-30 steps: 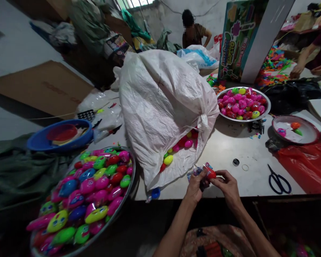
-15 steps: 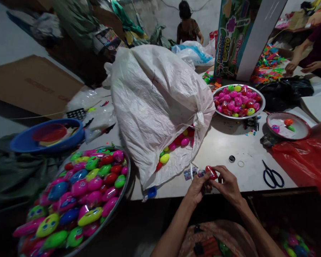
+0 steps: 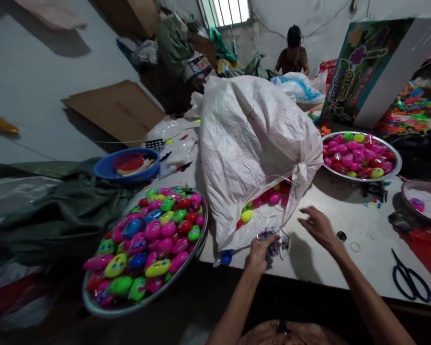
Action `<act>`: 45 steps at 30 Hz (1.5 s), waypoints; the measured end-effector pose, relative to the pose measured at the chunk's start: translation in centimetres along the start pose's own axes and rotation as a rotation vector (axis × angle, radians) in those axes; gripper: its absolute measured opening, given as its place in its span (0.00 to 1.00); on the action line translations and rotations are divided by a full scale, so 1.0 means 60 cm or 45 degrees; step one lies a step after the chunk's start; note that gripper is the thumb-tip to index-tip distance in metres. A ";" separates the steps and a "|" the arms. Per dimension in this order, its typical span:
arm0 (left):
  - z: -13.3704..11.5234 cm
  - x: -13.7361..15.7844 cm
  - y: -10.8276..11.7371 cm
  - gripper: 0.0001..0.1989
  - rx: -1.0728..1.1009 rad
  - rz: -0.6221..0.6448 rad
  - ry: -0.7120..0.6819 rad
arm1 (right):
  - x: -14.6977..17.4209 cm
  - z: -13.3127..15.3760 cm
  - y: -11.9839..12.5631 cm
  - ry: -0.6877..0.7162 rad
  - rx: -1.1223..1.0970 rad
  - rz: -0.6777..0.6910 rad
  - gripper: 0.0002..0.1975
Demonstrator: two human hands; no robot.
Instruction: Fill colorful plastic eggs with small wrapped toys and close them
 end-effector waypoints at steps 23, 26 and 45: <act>-0.016 0.014 -0.033 0.15 -0.285 0.027 -0.281 | 0.036 0.044 -0.080 -0.294 -1.619 0.246 0.16; -0.008 0.013 -0.033 0.16 -0.209 0.035 -0.219 | 0.038 0.040 -0.085 -0.335 -1.648 0.249 0.18; -0.017 0.003 -0.010 0.21 -0.270 -0.116 -0.214 | 0.072 0.053 -0.008 -0.007 -0.857 -0.131 0.17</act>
Point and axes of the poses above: each hand's wrist, its own x-axis away from the middle knuckle, its own y-axis out of the back of the hand, z = x × y, the point moved 10 cm from there along -x, towards the middle knuckle, and after that the axes turned 3 degrees about -z, right-handed, at the moved point
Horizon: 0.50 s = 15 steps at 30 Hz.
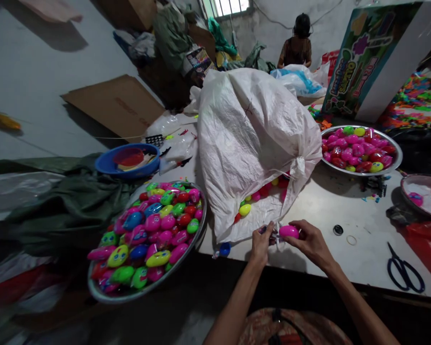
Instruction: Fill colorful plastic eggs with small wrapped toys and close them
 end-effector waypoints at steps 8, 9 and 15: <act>0.004 0.014 -0.027 0.21 0.033 0.165 0.067 | 0.012 -0.002 0.024 0.046 0.112 -0.075 0.17; 0.000 0.015 -0.027 0.20 -0.017 0.156 0.028 | 0.014 0.002 0.027 0.080 0.220 -0.093 0.17; -0.025 0.023 -0.034 0.20 -0.196 0.160 -0.196 | 0.023 0.002 0.019 0.109 0.208 -0.089 0.18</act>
Point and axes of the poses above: each hand's wrist, its own x-axis away from the middle knuckle, its own y-axis out of the back of the hand, z = x × y, the point moved 10 cm from there along -x, towards the middle knuckle, and after that the axes turned 3 degrees about -z, right-handed, at the moved point
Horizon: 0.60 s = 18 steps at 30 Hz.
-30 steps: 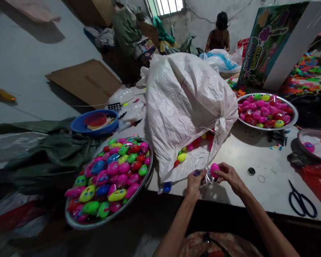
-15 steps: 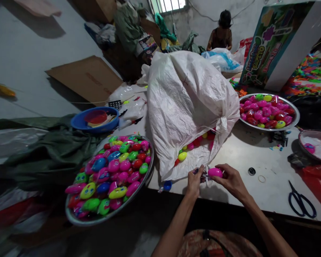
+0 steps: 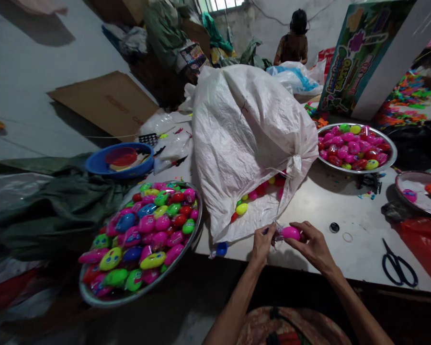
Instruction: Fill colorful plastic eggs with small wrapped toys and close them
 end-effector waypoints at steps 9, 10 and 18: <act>0.032 0.008 -0.018 0.23 0.308 -0.058 0.193 | 0.029 -0.056 -0.045 -0.393 -0.710 0.013 0.20; 0.035 0.008 -0.021 0.23 0.368 -0.072 0.209 | 0.032 -0.062 -0.046 -0.436 -0.749 -0.031 0.20; 0.048 0.021 -0.052 0.18 0.512 0.037 0.268 | 0.037 -0.049 -0.029 -0.244 -0.496 -0.255 0.14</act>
Point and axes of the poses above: each hand's wrist, its own x-axis away from the middle knuckle, its own y-axis out of the back of the hand, z = x × y, the point moved 10 cm from there along -x, towards the middle knuckle, and after that the axes turned 3 degrees about -z, right-handed, at the moved point
